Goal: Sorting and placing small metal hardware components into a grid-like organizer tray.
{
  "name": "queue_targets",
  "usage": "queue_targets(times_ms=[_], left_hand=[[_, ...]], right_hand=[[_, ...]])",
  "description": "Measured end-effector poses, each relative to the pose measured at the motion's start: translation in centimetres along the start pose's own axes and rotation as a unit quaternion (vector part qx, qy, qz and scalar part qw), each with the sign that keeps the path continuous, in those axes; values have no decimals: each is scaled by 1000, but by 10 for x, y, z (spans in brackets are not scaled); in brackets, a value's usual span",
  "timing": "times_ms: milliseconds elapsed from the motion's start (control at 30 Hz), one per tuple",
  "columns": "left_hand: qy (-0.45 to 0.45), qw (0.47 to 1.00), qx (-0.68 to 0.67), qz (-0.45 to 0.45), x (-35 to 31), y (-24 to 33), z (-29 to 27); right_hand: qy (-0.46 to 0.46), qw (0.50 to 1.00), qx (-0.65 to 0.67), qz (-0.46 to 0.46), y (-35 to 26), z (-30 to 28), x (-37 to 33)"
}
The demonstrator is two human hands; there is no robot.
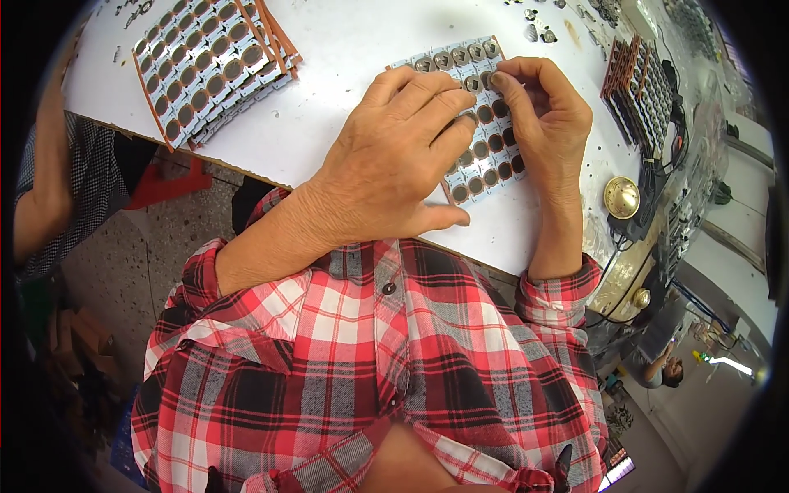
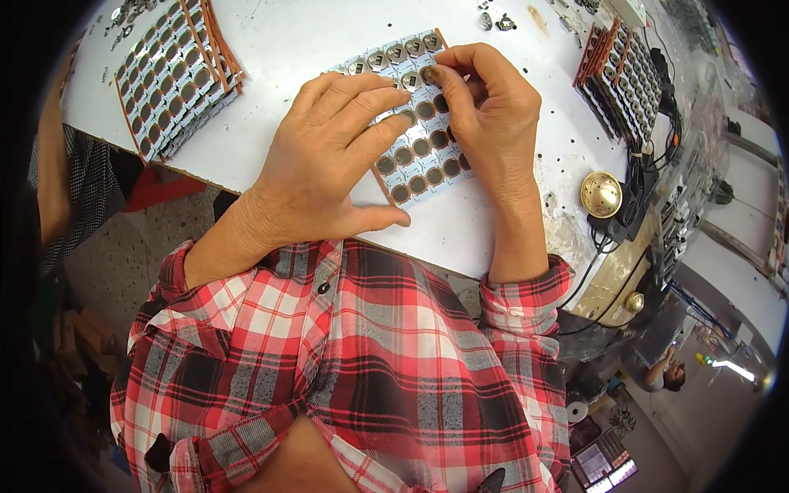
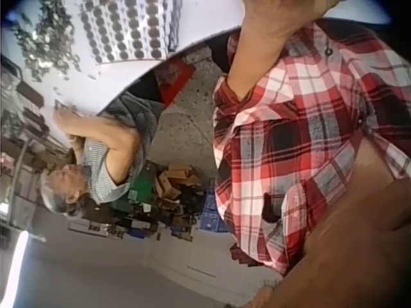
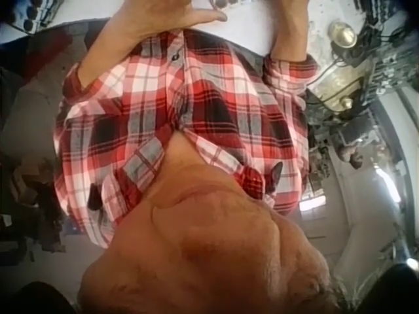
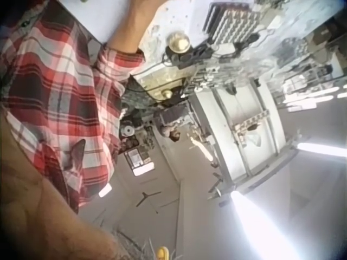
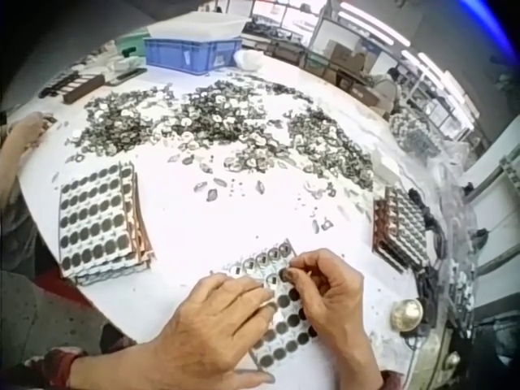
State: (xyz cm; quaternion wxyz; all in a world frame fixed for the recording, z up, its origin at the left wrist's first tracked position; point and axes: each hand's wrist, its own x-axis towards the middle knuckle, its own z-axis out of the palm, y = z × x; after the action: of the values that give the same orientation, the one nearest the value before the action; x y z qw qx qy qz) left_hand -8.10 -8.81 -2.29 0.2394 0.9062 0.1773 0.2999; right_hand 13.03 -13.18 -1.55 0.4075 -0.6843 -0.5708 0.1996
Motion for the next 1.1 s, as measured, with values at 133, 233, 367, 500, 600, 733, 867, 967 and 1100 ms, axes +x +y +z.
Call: queue_targets(times_ms=[133,233,367,500,600,733,867,967,1100], left_hand=[[-2,1000,1,-2,0,0,1],[-8,1000,3,-6,-1,1,2],[-11,1000,9,-10,-1,2,1],[-17,1000,11,-11,-1,2,2],[-12,1000,8,-14,-2,2,3],[-10,1000,-6,-10,1,3,0],[-6,1000,-9,-21,-1,2,1],[-5,1000,-5,-24,0,2,0],[-9,1000,-4,-19,0,3,1]], right_hand=[[-26,999,20,10,0,-4,1],[-37,999,27,0,4,-5,3],[-50,998,10,-22,5,-8,7],[-89,995,37,1,5,-15,13],[-104,991,78,20,11,-12,12],[-67,993,95,27,10,-11,7],[-41,999,-1,0,3,-2,8],[-29,997,67,27,9,-4,12],[71,997,-12,2,15,-4,24]])
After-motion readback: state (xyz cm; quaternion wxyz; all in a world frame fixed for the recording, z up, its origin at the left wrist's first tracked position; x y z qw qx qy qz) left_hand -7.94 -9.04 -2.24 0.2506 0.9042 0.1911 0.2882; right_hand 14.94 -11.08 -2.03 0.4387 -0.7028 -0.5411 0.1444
